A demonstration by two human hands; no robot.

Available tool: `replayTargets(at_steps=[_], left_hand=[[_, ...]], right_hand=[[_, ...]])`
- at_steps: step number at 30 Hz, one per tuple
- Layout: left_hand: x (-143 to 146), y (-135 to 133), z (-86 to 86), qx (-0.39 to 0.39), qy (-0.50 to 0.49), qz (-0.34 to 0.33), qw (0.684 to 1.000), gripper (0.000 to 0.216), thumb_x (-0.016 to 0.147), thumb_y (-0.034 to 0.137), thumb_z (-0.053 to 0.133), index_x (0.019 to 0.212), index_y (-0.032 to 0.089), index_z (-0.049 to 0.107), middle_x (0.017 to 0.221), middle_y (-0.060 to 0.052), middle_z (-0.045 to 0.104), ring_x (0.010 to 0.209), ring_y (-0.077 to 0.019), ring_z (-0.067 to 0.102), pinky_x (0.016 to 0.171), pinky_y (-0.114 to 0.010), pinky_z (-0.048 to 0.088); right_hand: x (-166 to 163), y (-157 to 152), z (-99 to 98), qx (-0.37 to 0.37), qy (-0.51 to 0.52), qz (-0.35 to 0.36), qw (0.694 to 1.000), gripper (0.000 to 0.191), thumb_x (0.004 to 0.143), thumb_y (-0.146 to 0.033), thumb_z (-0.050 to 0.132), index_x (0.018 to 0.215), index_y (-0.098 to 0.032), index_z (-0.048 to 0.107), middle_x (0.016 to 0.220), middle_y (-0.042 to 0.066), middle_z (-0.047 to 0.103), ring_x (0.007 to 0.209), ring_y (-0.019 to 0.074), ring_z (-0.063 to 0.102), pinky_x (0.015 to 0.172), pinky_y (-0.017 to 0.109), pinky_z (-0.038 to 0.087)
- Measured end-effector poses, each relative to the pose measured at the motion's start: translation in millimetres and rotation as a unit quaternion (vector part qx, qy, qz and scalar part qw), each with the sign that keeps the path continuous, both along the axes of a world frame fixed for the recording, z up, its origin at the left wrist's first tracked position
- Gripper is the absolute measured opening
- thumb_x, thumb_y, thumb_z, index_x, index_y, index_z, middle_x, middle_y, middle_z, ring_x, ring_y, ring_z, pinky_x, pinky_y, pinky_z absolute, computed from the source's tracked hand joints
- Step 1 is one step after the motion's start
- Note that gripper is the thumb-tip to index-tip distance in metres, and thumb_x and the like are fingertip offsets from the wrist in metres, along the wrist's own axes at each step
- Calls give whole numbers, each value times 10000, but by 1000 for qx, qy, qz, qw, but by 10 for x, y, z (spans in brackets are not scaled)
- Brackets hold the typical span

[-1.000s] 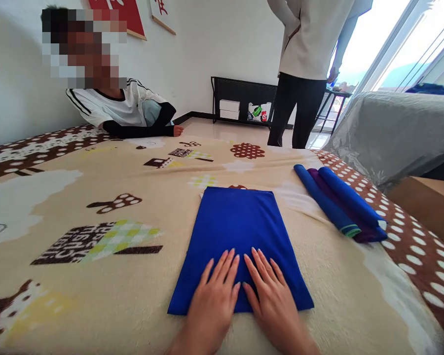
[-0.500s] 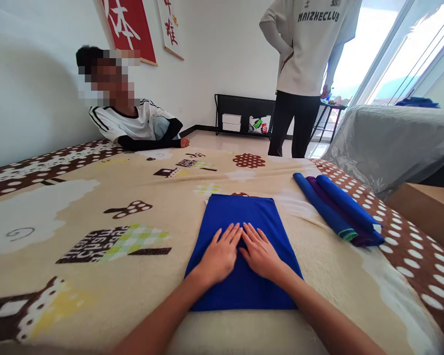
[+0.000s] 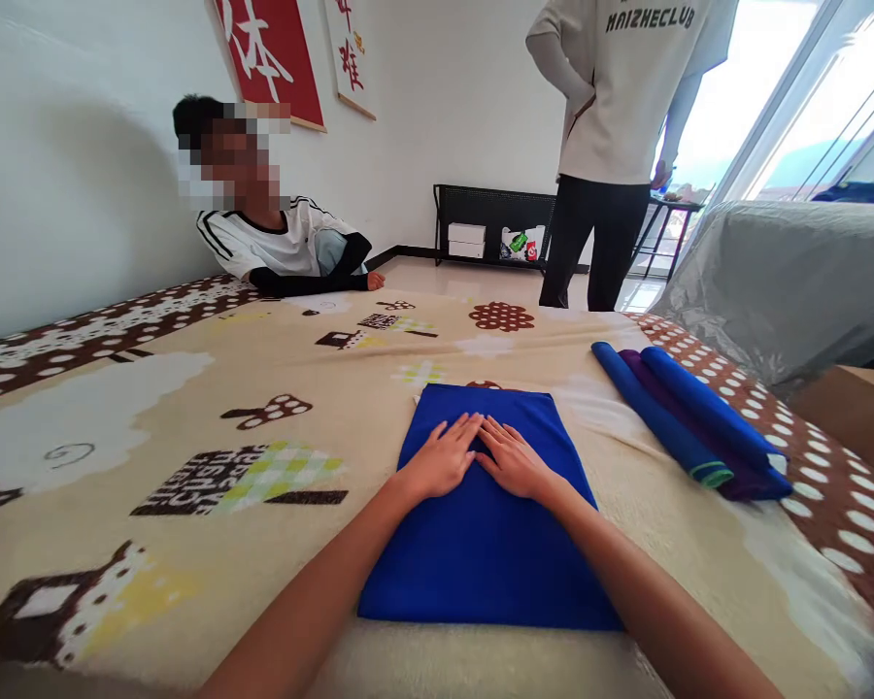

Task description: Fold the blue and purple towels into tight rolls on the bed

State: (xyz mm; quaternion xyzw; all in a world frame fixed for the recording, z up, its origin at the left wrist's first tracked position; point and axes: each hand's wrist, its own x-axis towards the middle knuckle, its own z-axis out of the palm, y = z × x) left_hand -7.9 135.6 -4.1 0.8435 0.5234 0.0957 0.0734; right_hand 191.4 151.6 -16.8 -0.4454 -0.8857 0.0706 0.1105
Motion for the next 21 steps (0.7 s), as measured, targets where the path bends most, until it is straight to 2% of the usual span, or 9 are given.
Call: replayTargets(at_steps=[1, 3, 6, 8, 11, 14, 17, 21], left_hand=[[42, 96, -27, -7, 0, -18, 1000, 567, 1026, 368, 372, 1579, 278, 282, 1647, -29, 303, 1524, -165, 256, 1225, -363, 217], [8, 280, -76, -10, -6, -18, 1000, 557, 1031, 420, 391, 1561, 262, 324, 1637, -60, 329, 1516, -209, 282, 1235, -439, 204], [-221, 530, -102, 6, -23, 29, 999, 564, 1003, 470, 489, 1504, 221, 415, 1606, -122, 365, 1480, -315, 329, 1207, -612, 198], [-381, 676, -97, 19, -35, 63, 997, 542, 975, 451, 565, 1452, 212, 474, 1565, -127, 408, 1437, -336, 384, 1178, -643, 252], [-540, 856, -87, 36, -54, 100, 993, 473, 960, 400, 608, 1383, 200, 534, 1483, -122, 490, 1347, -315, 484, 1123, -604, 371], [-630, 988, -90, 50, -70, 136, 987, 402, 957, 377, 620, 1306, 181, 580, 1381, -114, 566, 1234, -278, 572, 1042, -538, 474], [-697, 1079, -90, 49, -75, 168, 982, 357, 958, 370, 620, 1254, 172, 604, 1307, -106, 606, 1155, -251, 612, 982, -492, 522], [-735, 1188, -76, 25, -67, 198, 978, 360, 955, 370, 625, 1251, 167, 602, 1284, -103, 614, 1127, -245, 623, 956, -479, 536]], right_hand=[[-13, 91, -14, -1, 0, 6, 1000, 593, 1036, -481, 318, 1556, -200, 368, 1617, 42, 306, 1520, 157, 245, 1246, 355, 215], [99, 263, -57, -1, 3, -12, 1000, 578, 1040, -483, 308, 1558, -233, 361, 1625, 29, 292, 1526, 162, 231, 1252, 384, 193], [474, 496, -130, -3, 10, -86, 996, 617, 1039, -546, 269, 1565, -232, 347, 1632, 60, 277, 1530, 213, 224, 1246, 466, 188], [727, 623, -176, -4, 13, -131, 991, 644, 1037, -569, 251, 1571, -217, 331, 1629, 86, 282, 1529, 237, 229, 1240, 498, 187], [968, 782, -233, -3, 18, -155, 988, 610, 1045, -547, 278, 1551, -217, 365, 1603, 99, 349, 1513, 235, 275, 1232, 495, 218], [1079, 935, -262, 7, 32, -164, 986, 511, 1038, -476, 412, 1461, -198, 479, 1517, 114, 475, 1424, 242, 424, 1185, 508, 315], [1153, 1083, -260, 26, 47, -195, 979, 411, 996, -430, 539, 1316, -176, 584, 1377, 109, 577, 1279, 242, 547, 1106, 516, 411], [1212, 1182, -244, 47, 55, -217, 974, 324, 978, -405, 578, 1191, -167, 637, 1248, 86, 629, 1179, 222, 590, 1045, 486, 461]])
